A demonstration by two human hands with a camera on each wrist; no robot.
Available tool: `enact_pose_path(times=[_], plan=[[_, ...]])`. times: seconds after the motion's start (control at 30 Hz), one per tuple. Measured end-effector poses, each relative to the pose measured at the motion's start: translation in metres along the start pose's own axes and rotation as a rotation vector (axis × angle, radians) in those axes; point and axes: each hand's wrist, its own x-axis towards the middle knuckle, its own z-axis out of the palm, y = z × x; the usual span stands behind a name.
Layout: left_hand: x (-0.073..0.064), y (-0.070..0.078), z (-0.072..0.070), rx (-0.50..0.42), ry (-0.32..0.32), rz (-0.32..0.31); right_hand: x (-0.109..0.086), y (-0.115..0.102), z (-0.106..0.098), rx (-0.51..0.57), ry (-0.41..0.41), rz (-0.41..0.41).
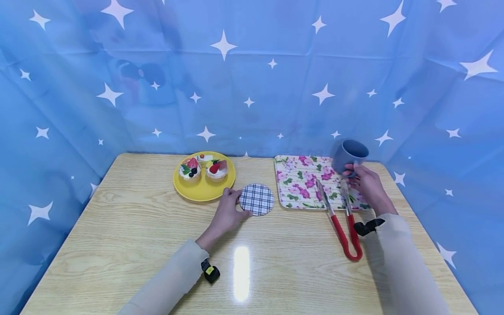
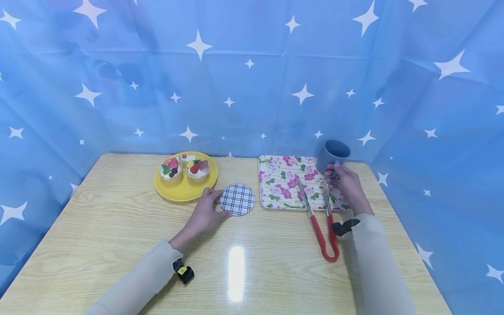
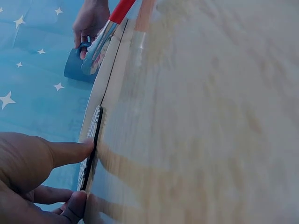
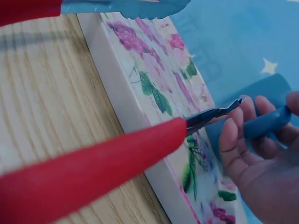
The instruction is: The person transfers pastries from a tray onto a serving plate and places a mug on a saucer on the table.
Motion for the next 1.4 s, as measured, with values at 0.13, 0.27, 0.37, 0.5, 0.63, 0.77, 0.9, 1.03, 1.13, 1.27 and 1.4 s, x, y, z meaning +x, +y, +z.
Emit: enact_pose_path(times=[0.13, 0.27, 0.37, 0.5, 0.63, 0.77, 0.9, 1.03, 1.13, 1.27, 1.4], plan=[[0.001, -0.001, 0.0, 0.008, -0.01, 0.017, 0.001, 0.001, -0.001, 0.098, -0.017, -0.009], [0.002, 0.0, -0.001, 0.022, -0.024, 0.022, 0.001, 0.003, -0.003, 0.169, -0.033, -0.025], [0.003, 0.001, -0.002, 0.024, -0.038, 0.007, 0.001, 0.004, -0.003, 0.183, -0.04, -0.038], [0.004, 0.002, -0.002, 0.028, -0.056, -0.009, 0.001, 0.005, -0.002, 0.187, -0.038, -0.05], [0.004, 0.003, -0.002, 0.039, -0.062, -0.019, 0.002, 0.007, -0.001, 0.176, -0.023, -0.06], [0.004, 0.001, -0.002, 0.044, -0.059, -0.013, 0.002, 0.008, 0.002, 0.172, -0.001, -0.072], [0.005, -0.001, -0.002, 0.046, -0.053, -0.004, 0.003, 0.006, 0.004, 0.151, 0.031, -0.067], [0.005, 0.0, -0.003, 0.038, -0.045, 0.002, 0.002, 0.002, 0.007, 0.063, 0.087, -0.069], [0.005, 0.002, -0.004, 0.035, -0.044, 0.004, 0.001, -0.001, 0.008, 0.033, 0.114, -0.067], [0.005, 0.0, -0.003, 0.044, -0.049, -0.003, -0.001, 0.0, 0.007, 0.051, 0.112, -0.051], [0.005, -0.001, -0.003, 0.046, -0.052, -0.001, -0.004, 0.002, 0.006, 0.064, 0.113, -0.052]])
